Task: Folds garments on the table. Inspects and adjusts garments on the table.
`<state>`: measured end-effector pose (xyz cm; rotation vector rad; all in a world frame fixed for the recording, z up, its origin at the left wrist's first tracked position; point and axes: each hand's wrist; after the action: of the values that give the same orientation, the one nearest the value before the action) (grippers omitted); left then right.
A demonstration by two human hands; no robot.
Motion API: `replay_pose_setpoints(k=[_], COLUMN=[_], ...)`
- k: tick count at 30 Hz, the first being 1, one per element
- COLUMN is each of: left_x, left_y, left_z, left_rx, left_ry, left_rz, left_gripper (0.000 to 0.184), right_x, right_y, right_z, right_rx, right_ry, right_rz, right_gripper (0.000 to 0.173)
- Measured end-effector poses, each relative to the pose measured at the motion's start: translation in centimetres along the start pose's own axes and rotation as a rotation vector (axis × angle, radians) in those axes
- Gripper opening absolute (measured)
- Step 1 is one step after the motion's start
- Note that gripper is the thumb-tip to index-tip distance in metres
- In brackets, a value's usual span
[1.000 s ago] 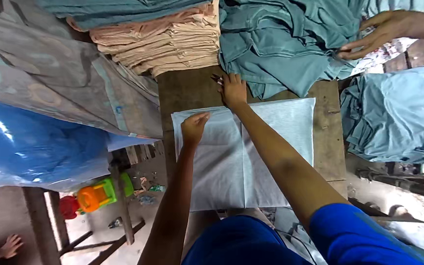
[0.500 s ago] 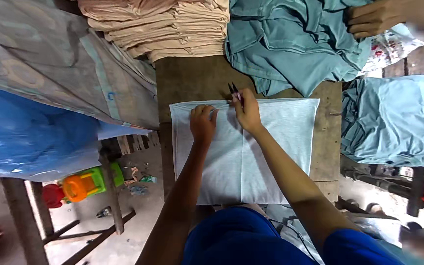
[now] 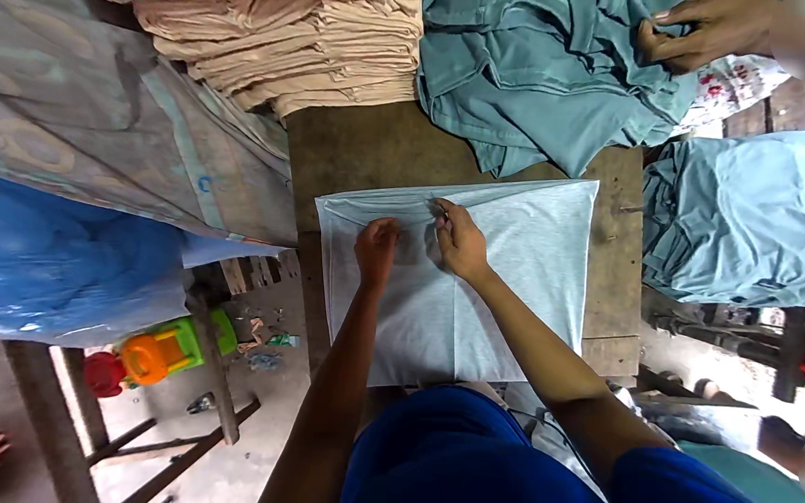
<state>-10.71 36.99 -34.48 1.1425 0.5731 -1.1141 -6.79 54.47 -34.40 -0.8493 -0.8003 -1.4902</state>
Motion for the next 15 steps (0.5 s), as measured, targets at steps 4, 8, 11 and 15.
replay_pose_setpoints(k=[4, 8, 11, 15], left_x=[0.9, 0.7, 0.4, 0.1], left_y=[-0.3, -1.8, -2.3, -2.2], left_z=[-0.4, -0.7, -0.9, -0.9], left_rx=[-0.158, -0.091, -0.062, -0.049], left_ry=[-0.264, -0.231, -0.095, -0.049], left_rz=[-0.531, -0.524, -0.423, -0.394], left_gripper=[0.022, 0.028, 0.028, 0.027], right_x=[-0.6, -1.5, -2.2, -1.9], right_y=[-0.4, -1.1, -1.8, -2.3], right_z=[0.3, 0.3, -0.4, -1.3], right_rx=[-0.063, -0.129, -0.078, -0.087], right_ry=[0.09, 0.435, 0.523, 0.556], right_rz=[0.04, 0.347, 0.38, 0.346], right_gripper=[0.04, 0.032, 0.032, 0.033])
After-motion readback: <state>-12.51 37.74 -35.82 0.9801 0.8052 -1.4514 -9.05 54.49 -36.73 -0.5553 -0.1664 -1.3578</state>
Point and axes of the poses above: each hand's wrist, its own y-axis away from the middle knuckle, its own z-axis out of the back of the hand, x = y × z, and after that the axes turned 6 degrees about z, right-handed
